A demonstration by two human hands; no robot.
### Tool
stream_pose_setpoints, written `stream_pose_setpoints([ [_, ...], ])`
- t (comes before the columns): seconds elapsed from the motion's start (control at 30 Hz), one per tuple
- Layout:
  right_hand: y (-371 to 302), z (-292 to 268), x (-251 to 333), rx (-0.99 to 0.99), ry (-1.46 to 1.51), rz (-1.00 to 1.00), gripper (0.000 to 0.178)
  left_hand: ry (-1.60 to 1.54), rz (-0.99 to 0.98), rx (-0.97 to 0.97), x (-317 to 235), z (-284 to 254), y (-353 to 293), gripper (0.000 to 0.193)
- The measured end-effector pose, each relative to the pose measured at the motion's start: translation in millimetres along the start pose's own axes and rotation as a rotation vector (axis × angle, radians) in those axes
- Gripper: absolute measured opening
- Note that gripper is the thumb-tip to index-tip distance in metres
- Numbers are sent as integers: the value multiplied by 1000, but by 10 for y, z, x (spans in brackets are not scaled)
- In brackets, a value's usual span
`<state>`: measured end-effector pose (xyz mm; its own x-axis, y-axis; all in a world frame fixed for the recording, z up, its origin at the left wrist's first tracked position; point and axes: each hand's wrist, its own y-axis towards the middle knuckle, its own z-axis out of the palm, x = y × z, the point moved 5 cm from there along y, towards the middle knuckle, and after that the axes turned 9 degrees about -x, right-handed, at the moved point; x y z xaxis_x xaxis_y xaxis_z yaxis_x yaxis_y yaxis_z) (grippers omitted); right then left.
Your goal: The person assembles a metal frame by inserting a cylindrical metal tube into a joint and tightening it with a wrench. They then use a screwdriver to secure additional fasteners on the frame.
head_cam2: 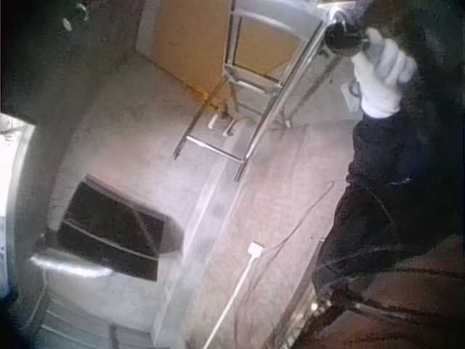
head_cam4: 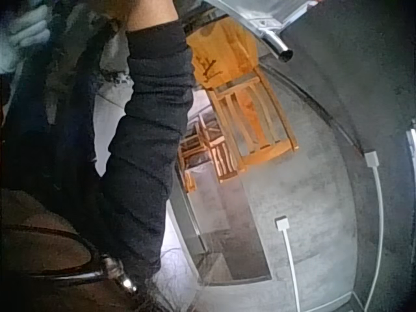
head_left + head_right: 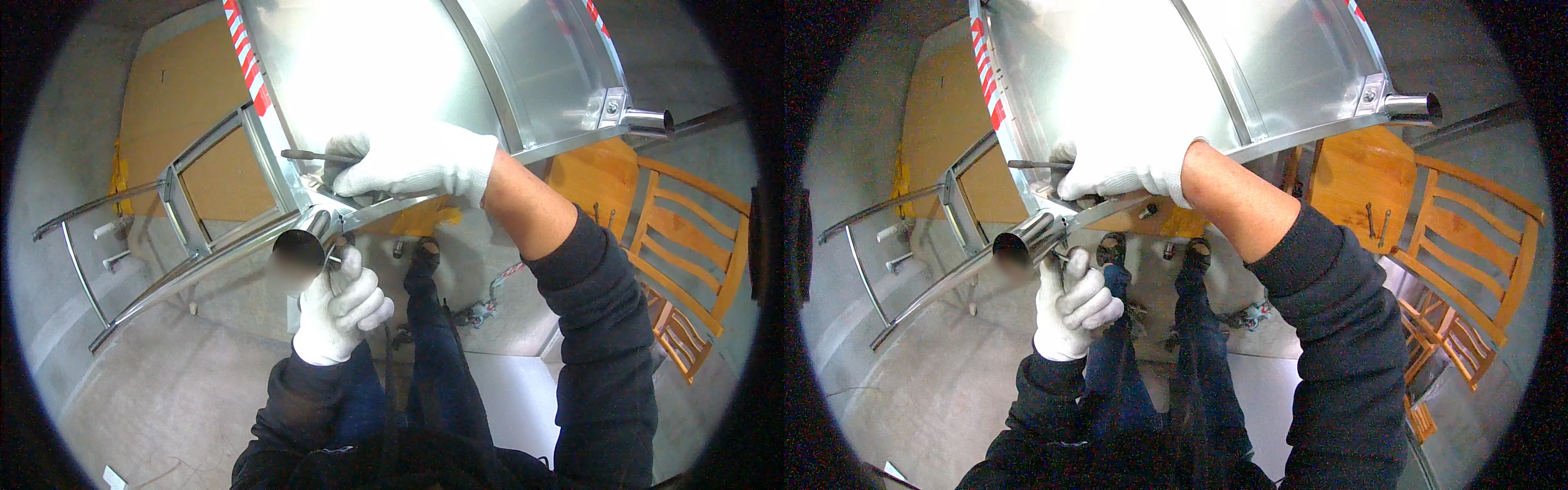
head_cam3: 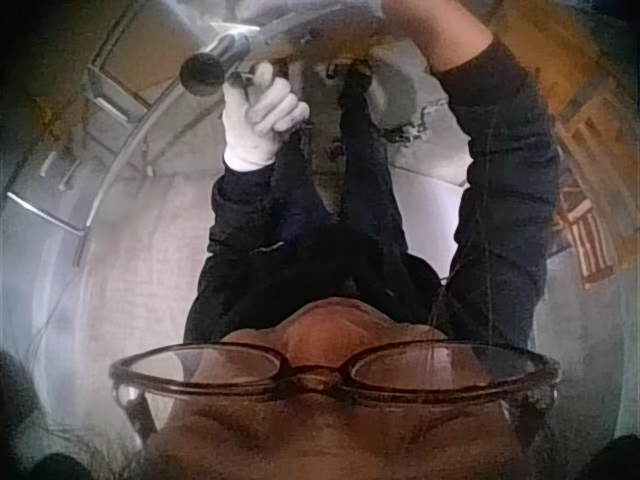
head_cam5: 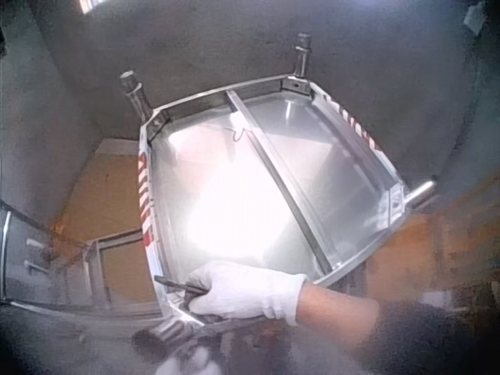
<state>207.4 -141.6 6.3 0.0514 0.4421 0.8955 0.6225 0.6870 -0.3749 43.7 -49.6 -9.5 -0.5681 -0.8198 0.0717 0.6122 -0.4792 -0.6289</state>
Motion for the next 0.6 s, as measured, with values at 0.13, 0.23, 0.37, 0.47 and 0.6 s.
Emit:
stream_pose_setpoints([
  [0.13, 38, 39, -35, -8, -37, 14, 38, 19, 10, -59, 5, 10, -1, 43],
  [0.23, 87, 98, -125, -15, 24, 19, 41, 74, 21, -67, 14, 5, -19, 45],
  [0.37, 47, 67, -104, -26, 90, 103, 48, 148, 38, -144, 51, -64, -124, 51],
  [0.47, -9, 37, -44, -67, 36, 142, 52, 202, 89, -169, 67, -60, -214, 48],
  [0.6, 31, 19, -86, -127, -12, 56, 55, 196, 123, -95, -37, -202, -384, 41],
])
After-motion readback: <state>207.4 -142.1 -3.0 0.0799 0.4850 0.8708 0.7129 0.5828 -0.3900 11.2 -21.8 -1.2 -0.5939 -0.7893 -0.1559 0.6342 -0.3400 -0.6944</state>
